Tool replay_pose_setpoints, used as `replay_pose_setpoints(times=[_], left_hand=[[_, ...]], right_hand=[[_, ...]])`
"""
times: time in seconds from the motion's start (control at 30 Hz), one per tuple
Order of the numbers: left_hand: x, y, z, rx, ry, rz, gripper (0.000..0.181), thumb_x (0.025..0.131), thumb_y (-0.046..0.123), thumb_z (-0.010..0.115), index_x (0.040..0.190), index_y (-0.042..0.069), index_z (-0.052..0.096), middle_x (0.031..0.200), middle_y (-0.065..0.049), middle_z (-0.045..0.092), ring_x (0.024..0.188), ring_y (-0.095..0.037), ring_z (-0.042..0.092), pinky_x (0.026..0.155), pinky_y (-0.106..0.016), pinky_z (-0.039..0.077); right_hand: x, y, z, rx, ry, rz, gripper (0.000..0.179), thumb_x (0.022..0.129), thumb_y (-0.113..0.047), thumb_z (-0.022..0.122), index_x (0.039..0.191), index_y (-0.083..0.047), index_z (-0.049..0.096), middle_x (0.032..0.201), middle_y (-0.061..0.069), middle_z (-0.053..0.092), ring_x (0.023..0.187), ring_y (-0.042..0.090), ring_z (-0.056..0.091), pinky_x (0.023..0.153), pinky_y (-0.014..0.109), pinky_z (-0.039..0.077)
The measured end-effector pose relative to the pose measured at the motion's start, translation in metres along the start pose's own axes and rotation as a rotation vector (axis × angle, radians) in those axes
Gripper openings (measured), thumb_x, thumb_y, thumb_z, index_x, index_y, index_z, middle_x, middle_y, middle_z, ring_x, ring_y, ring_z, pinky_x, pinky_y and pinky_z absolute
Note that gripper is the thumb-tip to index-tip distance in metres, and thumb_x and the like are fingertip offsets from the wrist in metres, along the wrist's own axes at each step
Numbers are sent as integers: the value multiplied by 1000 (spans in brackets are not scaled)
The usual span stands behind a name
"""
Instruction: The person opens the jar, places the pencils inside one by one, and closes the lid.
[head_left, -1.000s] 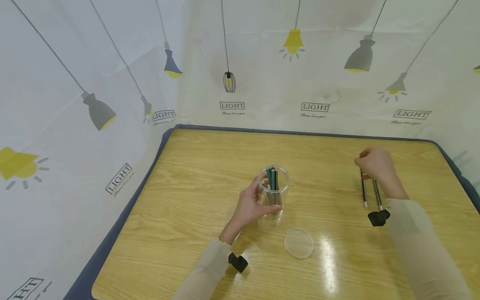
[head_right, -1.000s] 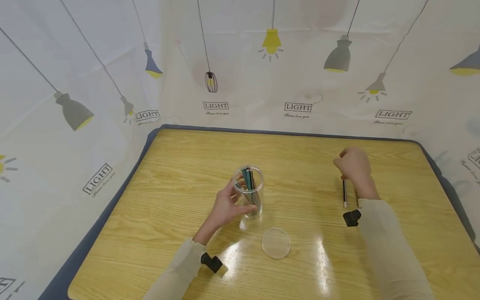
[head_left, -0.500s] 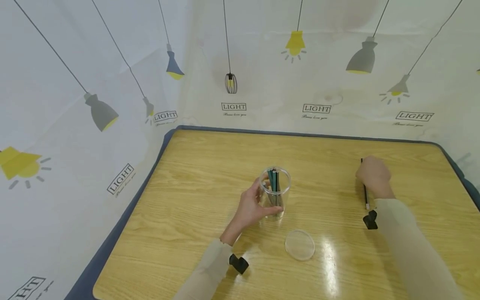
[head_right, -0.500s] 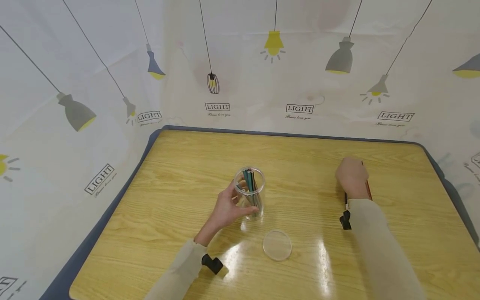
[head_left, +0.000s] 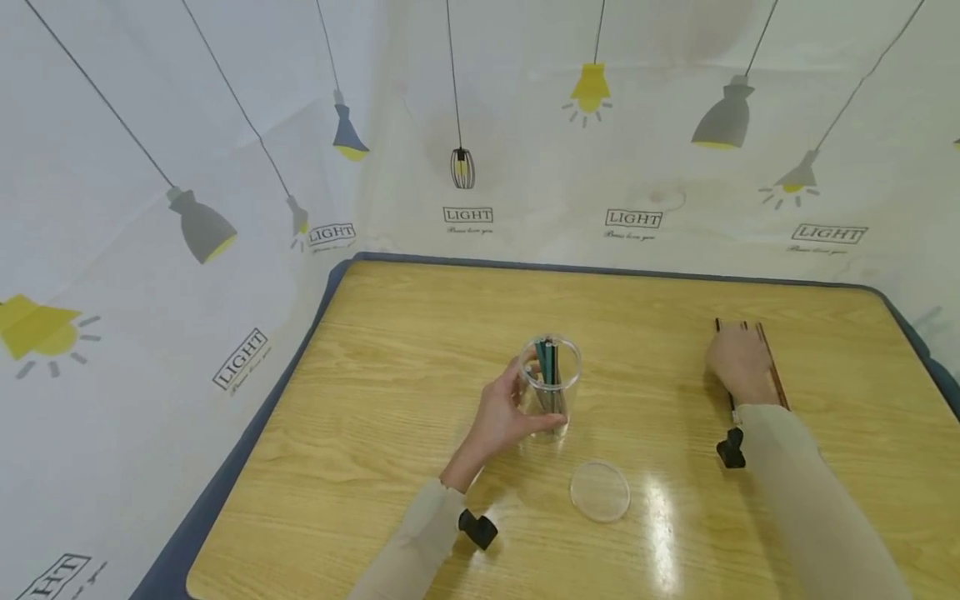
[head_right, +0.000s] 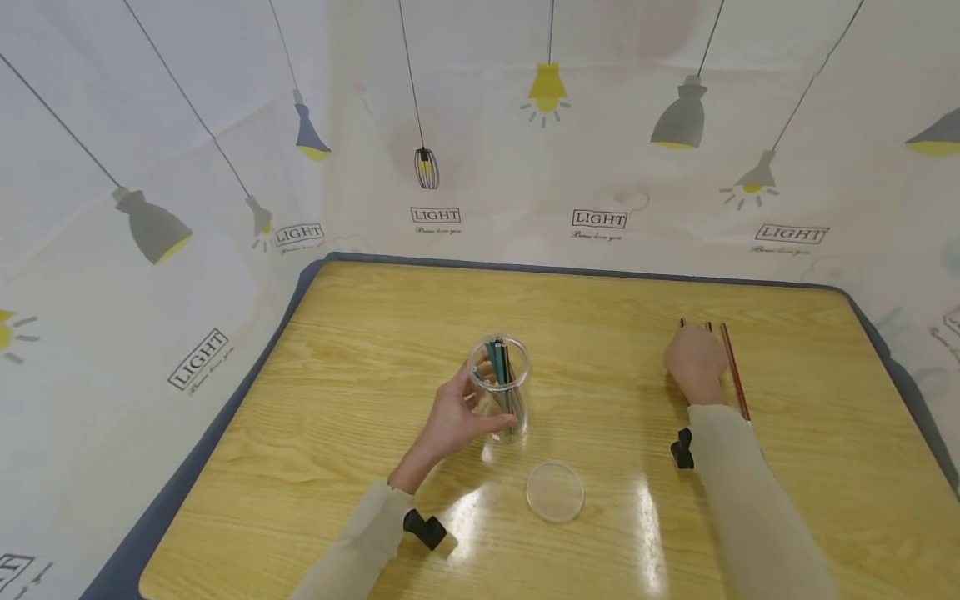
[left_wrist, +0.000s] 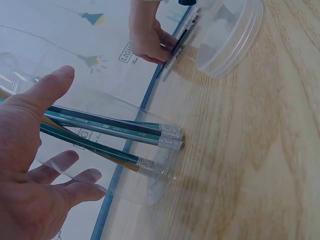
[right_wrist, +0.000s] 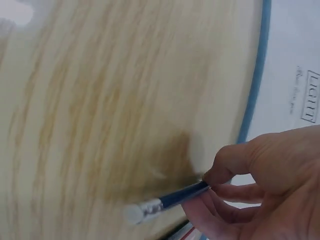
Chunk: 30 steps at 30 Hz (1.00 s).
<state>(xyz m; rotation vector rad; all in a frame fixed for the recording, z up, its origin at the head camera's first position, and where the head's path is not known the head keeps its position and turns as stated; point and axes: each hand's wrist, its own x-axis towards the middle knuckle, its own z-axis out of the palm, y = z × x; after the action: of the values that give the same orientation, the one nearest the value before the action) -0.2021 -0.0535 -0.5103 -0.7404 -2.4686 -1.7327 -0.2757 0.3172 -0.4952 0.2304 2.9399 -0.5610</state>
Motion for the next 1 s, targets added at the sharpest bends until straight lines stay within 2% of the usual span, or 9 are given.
replay_pose_setpoints(times=[0.03, 0.13, 0.2, 0.27, 0.3, 0.5, 0.67, 0.83, 1.0], left_hand=[[0, 0, 0, -2, -1, -2, 95, 74, 14, 91, 153, 16, 37, 136, -16, 59, 130, -38, 51, 105, -53, 38], [-1, -1, 1, -4, 1, -1, 96, 75, 14, 91, 154, 16, 36, 136, -17, 58, 130, -38, 51, 105, -54, 38], [-1, 0, 0, -6, 1, -8, 97, 75, 13, 91, 154, 17, 36, 137, -16, 58, 129, -39, 51, 104, -54, 39], [0, 0, 0, -6, 1, -11, 97, 75, 13, 91, 154, 17, 36, 137, -17, 57, 129, -40, 51, 104, -54, 40], [0, 0, 0, -5, -1, -12, 97, 75, 13, 91, 154, 17, 35, 138, -17, 57, 129, -40, 51, 104, -54, 40], [0, 0, 1, -18, -10, -15, 96, 75, 12, 90, 154, 16, 36, 138, -17, 57, 130, -40, 50, 105, -54, 38], [1, 0, 1, -23, -6, -17, 95, 75, 12, 90, 154, 16, 36, 138, -17, 57, 131, -39, 49, 106, -54, 37], [1, -2, 2, -19, -4, -15, 95, 75, 12, 90, 154, 19, 37, 137, -15, 58, 131, -36, 50, 106, -54, 37], [1, -3, 1, -29, -9, -7, 94, 76, 12, 90, 153, 21, 38, 139, -12, 57, 132, -32, 49, 105, -56, 37]], right_hand=[[-1, -2, -1, 21, -7, -13, 35, 94, 0, 38, 61, -1, 49, 58, 14, 47, 49, 22, 43, 42, 32, 37], [-7, -19, -12, 122, -17, -72, 24, 94, -3, 50, 78, 14, 57, 68, 22, 57, 49, 19, 53, 44, 34, 48], [-12, -38, -25, 268, -49, -107, 30, 94, -6, 56, 108, 21, 56, 84, 29, 62, 58, 24, 63, 54, 38, 56], [-21, -61, -39, 451, -86, -140, 52, 96, -7, 57, 139, 17, 39, 107, 36, 57, 72, 30, 69, 67, 43, 60], [-26, -73, -46, 543, -106, -158, 53, 97, -7, 56, 142, 14, 37, 108, 34, 56, 75, 29, 69, 70, 43, 60], [-61, -132, -75, 1051, -158, -315, 40, 97, 6, 53, 136, -1, 45, 103, 15, 49, 83, 21, 59, 76, 44, 59], [-84, -166, -80, 1356, -174, -451, 31, 97, 11, 54, 122, -7, 50, 98, 10, 51, 83, 23, 57, 79, 49, 58], [-92, -187, -69, 1495, -127, -495, 30, 97, 14, 50, 119, -7, 47, 100, 11, 49, 84, 23, 56, 81, 49, 57], [-94, -198, -51, 1462, -81, -524, 33, 96, 16, 46, 118, -9, 46, 102, 13, 46, 86, 24, 55, 82, 50, 56]])
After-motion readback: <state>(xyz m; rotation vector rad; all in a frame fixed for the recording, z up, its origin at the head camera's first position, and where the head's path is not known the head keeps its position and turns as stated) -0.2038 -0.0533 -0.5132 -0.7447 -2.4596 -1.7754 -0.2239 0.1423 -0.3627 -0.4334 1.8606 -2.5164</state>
